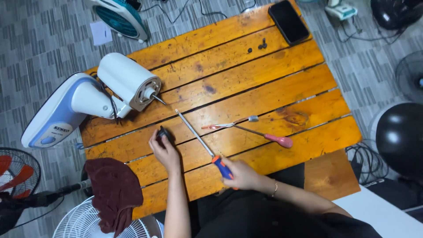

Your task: Repairing an electric fan by disassembling the motor housing with a screwdriver and then reassembling the components.

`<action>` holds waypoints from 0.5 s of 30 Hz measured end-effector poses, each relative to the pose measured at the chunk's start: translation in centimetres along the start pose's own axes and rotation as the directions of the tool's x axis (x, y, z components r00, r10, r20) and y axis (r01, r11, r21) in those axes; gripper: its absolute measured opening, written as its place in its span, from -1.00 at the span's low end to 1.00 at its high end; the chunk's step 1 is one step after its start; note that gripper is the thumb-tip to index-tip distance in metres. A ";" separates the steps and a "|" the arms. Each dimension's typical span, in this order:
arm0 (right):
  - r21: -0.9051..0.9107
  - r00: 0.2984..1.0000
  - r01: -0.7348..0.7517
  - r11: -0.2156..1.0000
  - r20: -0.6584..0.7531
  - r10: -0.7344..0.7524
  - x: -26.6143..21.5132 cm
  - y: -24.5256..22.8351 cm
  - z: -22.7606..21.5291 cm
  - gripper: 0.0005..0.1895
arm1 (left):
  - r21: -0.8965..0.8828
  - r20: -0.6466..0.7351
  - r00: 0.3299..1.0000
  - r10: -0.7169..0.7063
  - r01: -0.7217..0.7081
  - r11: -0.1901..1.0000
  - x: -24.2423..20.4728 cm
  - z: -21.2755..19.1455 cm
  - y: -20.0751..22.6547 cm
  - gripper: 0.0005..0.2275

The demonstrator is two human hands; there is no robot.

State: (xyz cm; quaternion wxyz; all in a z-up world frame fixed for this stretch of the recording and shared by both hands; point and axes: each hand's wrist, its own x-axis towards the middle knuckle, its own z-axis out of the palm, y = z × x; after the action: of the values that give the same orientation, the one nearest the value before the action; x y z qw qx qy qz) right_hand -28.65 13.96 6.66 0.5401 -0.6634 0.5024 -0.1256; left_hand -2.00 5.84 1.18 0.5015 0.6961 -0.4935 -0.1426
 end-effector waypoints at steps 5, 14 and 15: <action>-0.157 0.994 -0.061 0.986 0.081 0.074 1.5 1.3 1.9 -0.37 | -0.145 -0.037 0.992 -0.120 0.113 0.983 -0.3 0.0 -0.5 -0.77; -0.211 0.995 0.004 0.978 0.097 0.017 5.7 0.1 3.2 -0.41 | -0.865 0.169 0.653 -0.738 0.457 0.206 -2.7 0.7 -4.8 -0.71; -0.245 0.991 -0.033 0.969 0.115 0.062 5.7 -1.8 2.7 -0.39 | -0.884 0.446 0.698 -0.560 0.443 -0.152 -2.4 -0.2 -4.2 -0.67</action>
State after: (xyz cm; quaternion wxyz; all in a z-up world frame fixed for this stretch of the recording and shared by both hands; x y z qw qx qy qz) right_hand -23.12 10.77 5.03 0.4873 -0.7187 0.4959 -0.0095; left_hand -0.69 7.94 -3.00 0.7478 0.3210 0.0637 -0.5776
